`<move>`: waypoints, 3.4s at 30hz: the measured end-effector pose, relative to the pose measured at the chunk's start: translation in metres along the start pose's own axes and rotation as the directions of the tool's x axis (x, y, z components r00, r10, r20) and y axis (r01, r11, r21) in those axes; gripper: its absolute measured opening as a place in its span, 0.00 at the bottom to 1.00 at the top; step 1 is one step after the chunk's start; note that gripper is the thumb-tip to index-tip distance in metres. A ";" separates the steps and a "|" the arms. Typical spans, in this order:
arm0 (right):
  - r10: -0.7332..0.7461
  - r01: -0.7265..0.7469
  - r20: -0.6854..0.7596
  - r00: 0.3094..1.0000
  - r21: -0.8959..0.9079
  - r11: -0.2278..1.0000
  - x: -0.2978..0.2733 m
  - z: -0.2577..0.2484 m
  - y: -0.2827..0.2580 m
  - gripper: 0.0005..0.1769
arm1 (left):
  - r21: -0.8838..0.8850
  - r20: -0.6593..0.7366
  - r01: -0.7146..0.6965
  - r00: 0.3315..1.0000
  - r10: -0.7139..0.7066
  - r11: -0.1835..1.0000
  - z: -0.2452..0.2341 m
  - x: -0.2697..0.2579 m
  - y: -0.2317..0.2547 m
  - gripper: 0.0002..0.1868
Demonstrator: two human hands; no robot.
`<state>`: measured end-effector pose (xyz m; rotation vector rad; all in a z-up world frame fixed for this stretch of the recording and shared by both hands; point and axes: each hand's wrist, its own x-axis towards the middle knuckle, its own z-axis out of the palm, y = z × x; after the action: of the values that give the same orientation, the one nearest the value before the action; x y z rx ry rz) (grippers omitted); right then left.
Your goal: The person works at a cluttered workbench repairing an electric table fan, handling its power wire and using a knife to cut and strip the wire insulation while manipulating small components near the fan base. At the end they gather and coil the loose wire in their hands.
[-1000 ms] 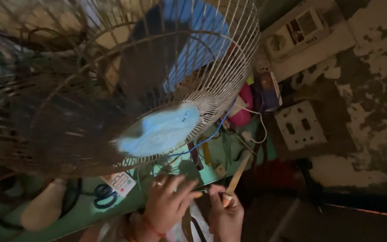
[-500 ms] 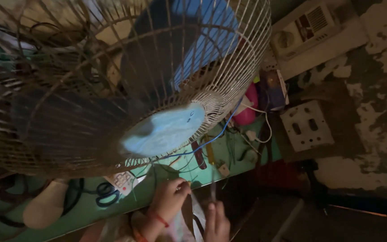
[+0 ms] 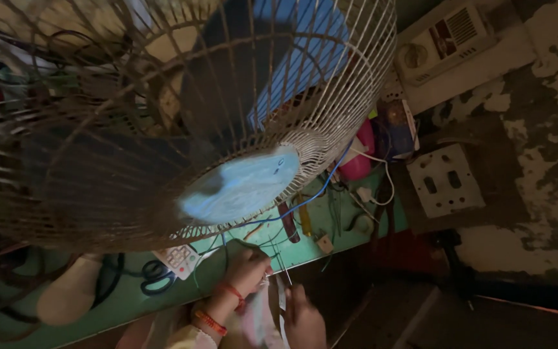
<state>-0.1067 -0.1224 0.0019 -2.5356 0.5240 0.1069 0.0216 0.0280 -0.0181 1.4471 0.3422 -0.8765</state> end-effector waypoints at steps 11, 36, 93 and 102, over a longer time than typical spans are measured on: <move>0.007 -0.007 -0.004 1.000 -0.077 0.997 -0.007 0.007 0.027 0.09 | -0.004 0.078 -0.132 0.988 0.132 0.991 0.006 0.027 -0.034 0.17; -0.024 0.024 0.100 0.995 0.003 1.000 0.000 -0.002 0.004 0.06 | -0.318 0.285 0.029 0.956 0.066 0.948 0.010 0.084 -0.102 0.12; 0.134 -0.140 -0.051 0.990 -0.143 0.980 -0.018 0.025 -0.007 0.16 | 0.819 0.115 -0.430 0.771 0.627 0.380 0.027 -0.033 0.005 0.20; 0.410 -0.221 0.012 0.912 0.857 0.466 -0.015 0.037 0.025 0.12 | 0.648 0.086 -0.501 0.796 0.599 0.574 0.022 -0.059 0.031 0.16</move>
<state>-0.1296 -0.1173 -0.0389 -1.4434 0.8741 -0.2313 -0.0022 0.0220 0.0475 2.1090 -0.3682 -0.3553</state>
